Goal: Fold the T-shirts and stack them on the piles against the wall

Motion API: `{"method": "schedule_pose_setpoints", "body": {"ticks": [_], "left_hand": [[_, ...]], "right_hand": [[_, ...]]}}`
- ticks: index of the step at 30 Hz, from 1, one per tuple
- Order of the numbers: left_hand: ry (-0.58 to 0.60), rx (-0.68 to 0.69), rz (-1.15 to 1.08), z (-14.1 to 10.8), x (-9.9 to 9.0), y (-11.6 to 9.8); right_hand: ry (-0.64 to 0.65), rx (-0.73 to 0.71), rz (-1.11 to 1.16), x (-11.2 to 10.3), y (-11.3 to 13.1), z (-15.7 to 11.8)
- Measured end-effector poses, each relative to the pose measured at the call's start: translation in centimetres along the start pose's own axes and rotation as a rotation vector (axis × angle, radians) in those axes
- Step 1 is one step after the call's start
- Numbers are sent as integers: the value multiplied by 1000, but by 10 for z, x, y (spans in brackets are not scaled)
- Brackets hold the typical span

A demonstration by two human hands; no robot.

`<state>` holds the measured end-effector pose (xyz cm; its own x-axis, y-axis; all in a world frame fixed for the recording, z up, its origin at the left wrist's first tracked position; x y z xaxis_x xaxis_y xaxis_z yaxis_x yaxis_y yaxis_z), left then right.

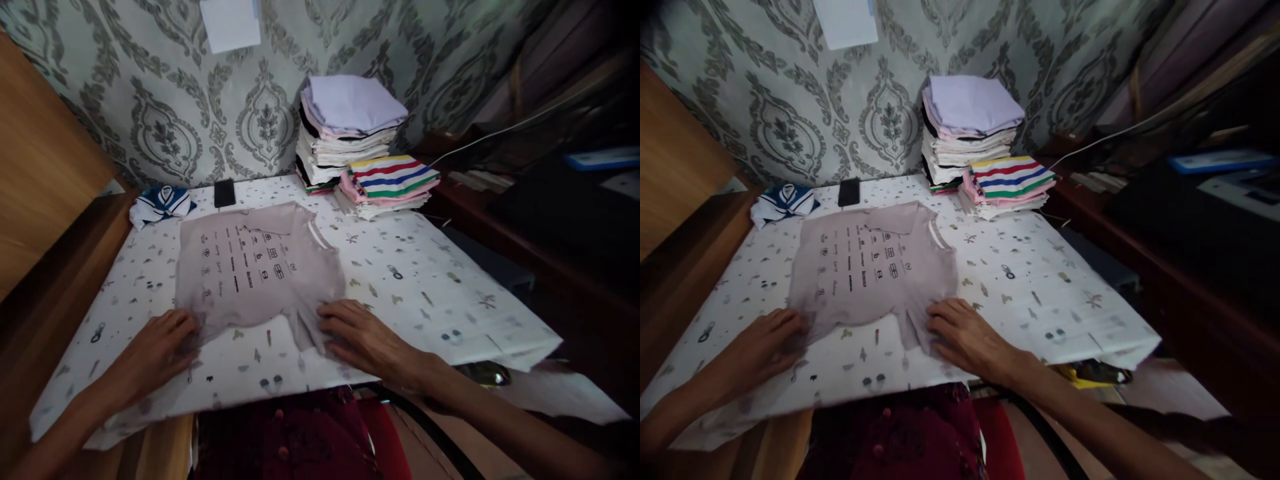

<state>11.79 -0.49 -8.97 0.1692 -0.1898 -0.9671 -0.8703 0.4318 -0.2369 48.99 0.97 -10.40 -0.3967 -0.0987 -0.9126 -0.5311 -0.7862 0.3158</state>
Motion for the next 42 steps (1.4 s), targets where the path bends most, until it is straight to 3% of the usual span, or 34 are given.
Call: {"method": "schedule_pose_setpoints", "body": {"ticks": [6, 11, 14, 18, 21, 25, 30, 33, 36, 39, 42], "left_hand": [[70, -13, 50, -10, -4, 16], [199, -25, -186, -3, -26, 13], [198, -49, -304, 30, -42, 13], [-56, -22, -339, 99, -49, 26], [-197, -1, -282, 146, -30, 40], [-217, -50, -108, 182, 1, 69], [-229, -143, 51, 205, 0, 125], [-257, -180, 88, 215, -8, 152], [-273, -216, 98, 221, -10, 164], [-304, -225, 105, 224, -9, 164], [-359, -245, 155, 223, -11, 157]], "right_hand": [[53, 96, 116, -4, -3, 4], [141, 92, 216, -23, -11, 9], [74, 194, 200, -29, -36, 33], [21, 256, -7, -22, -81, 100], [44, 248, -210, -11, -107, 153], [90, 310, -301, 0, -136, 201], [80, 370, -250, -5, -174, 237], [165, 283, -140, -10, -190, 243], [235, 45, 7, -9, -191, 230], [154, -91, 28, -5, -189, 212], [91, -49, -39, 0, -191, 210]]}}
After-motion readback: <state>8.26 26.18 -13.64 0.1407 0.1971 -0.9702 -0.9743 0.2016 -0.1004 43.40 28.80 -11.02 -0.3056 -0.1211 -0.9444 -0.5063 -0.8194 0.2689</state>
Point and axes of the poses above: each hand's wrist, its own z-axis towards the middle knuckle, its own x-axis out of the palm, y = z × x, the point moved 4 cm from there along z, towards the middle knuckle, and after that the axes turned 5 degrees about -z, right-handed, at the moved point
